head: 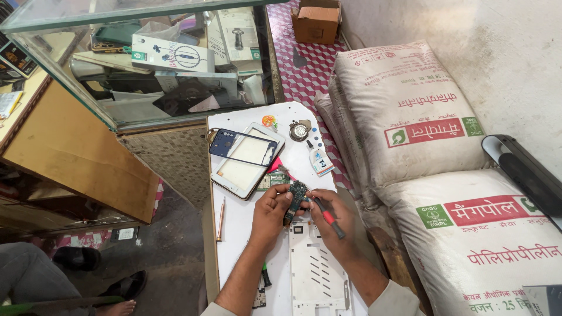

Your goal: The person sits at a small table repairing a disassembled smartphone, holding the exposed motherboard in one hand and using a red-handled screwdriver to unscrew and work on components. A phone frame, back cover, and small parts lie on the table around the work area.

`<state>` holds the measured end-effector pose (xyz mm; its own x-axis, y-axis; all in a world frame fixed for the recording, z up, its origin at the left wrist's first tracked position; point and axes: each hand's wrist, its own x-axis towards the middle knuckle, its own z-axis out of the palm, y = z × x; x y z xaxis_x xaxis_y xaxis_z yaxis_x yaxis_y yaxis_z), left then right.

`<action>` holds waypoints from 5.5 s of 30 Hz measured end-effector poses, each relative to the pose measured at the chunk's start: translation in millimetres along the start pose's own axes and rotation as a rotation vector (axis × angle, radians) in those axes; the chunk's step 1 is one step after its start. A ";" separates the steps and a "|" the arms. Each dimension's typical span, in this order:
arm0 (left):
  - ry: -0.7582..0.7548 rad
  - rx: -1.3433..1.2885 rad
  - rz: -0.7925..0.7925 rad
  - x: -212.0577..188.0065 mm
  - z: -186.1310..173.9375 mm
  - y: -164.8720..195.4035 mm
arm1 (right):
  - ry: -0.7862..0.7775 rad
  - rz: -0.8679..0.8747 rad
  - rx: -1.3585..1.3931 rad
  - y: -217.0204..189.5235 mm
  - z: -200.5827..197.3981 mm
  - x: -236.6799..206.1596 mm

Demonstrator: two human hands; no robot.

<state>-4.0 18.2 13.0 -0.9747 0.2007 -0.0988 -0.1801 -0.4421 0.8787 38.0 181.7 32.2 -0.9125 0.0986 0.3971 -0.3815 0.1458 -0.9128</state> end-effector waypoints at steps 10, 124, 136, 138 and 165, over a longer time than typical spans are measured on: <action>-0.017 0.056 0.062 -1.9 4.3 3.2 | -0.015 -0.129 -0.143 -10.2 -2.2 3.1; 0.049 0.084 0.032 2.7 0.1 1.1 | -0.055 0.013 -0.102 0.7 10.4 0.8; -0.012 0.049 0.072 4.9 -3.0 -1.2 | -0.042 -0.060 -0.090 -1.1 11.7 1.2; -0.019 0.055 0.078 4.1 -5.0 -4.5 | -0.039 -0.036 -0.086 1.2 11.9 -0.6; 0.015 0.099 0.046 5.1 -5.9 -3.9 | -0.056 -0.135 -0.178 4.6 14.5 0.8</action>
<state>-9.1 15.8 6.3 -0.9837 0.1683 -0.0633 -0.1214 -0.3620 0.9242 33.3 168.1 26.9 -0.8636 0.0128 0.5041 -0.4729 0.3262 -0.8185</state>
